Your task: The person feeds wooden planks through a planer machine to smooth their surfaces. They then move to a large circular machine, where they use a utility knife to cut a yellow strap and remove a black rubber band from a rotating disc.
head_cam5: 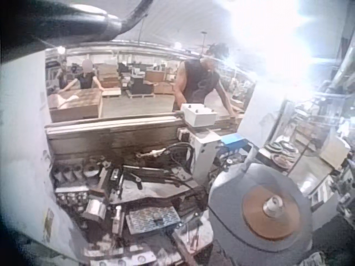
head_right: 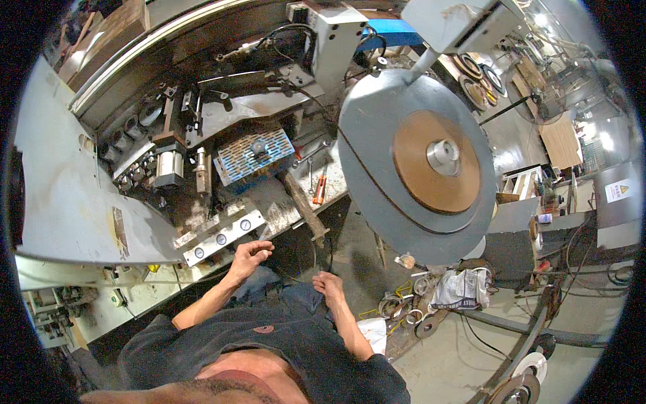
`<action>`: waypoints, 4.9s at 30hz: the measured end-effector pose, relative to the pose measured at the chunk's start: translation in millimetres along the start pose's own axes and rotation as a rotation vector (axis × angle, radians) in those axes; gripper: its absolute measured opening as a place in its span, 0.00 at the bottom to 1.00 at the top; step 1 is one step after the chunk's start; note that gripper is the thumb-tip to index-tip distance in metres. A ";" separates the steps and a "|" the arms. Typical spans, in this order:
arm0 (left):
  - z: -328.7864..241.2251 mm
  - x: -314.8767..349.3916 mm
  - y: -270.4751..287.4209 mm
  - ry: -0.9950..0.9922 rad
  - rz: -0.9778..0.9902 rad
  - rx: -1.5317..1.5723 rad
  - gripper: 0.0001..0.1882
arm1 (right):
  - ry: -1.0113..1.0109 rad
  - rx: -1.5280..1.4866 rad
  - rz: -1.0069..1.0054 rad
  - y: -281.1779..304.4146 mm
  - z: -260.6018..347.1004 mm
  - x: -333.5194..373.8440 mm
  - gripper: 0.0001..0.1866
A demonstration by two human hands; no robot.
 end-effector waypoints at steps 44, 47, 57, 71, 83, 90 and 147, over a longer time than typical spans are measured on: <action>16.4 -15.5 -900.3 0.194 0.886 -0.067 0.14 | 0.660 -0.066 -0.321 741.3 330.6 -5.1 0.30; -20.6 -47.1 -933.1 0.103 0.838 -0.062 0.14 | 0.611 -0.037 -0.356 758.5 370.0 -10.2 0.31; -85.1 -144.7 -968.8 0.022 0.500 -0.004 0.13 | 0.850 0.141 -0.099 730.3 565.5 -9.4 0.23; -151.5 -296.4 -1077.2 0.031 0.150 0.169 0.14 | 1.811 0.293 0.466 690.4 930.9 46.5 0.44; -244.4 -425.7 -1207.1 -0.024 0.289 0.081 0.15 | 2.338 0.738 0.399 760.6 1156.5 96.6 0.46; -285.4 -546.0 -1285.6 -0.056 0.434 -0.062 0.14 | 2.275 1.120 0.100 827.9 1264.2 41.4 0.44; -671.2 -1444.3 -1633.9 -0.055 0.284 0.228 0.18 | 0.361 0.460 0.501 852.8 1737.3 -1096.8 0.18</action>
Point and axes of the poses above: each hand's wrist, its own x-axis away from the middle knuckle, its own y-axis out of the back of the hand, z = x × y, the point moved 7 cm from there along -x, towards the middle knuckle, and after that the axes turned 4 degrees about -z, right-handed, at the moved point
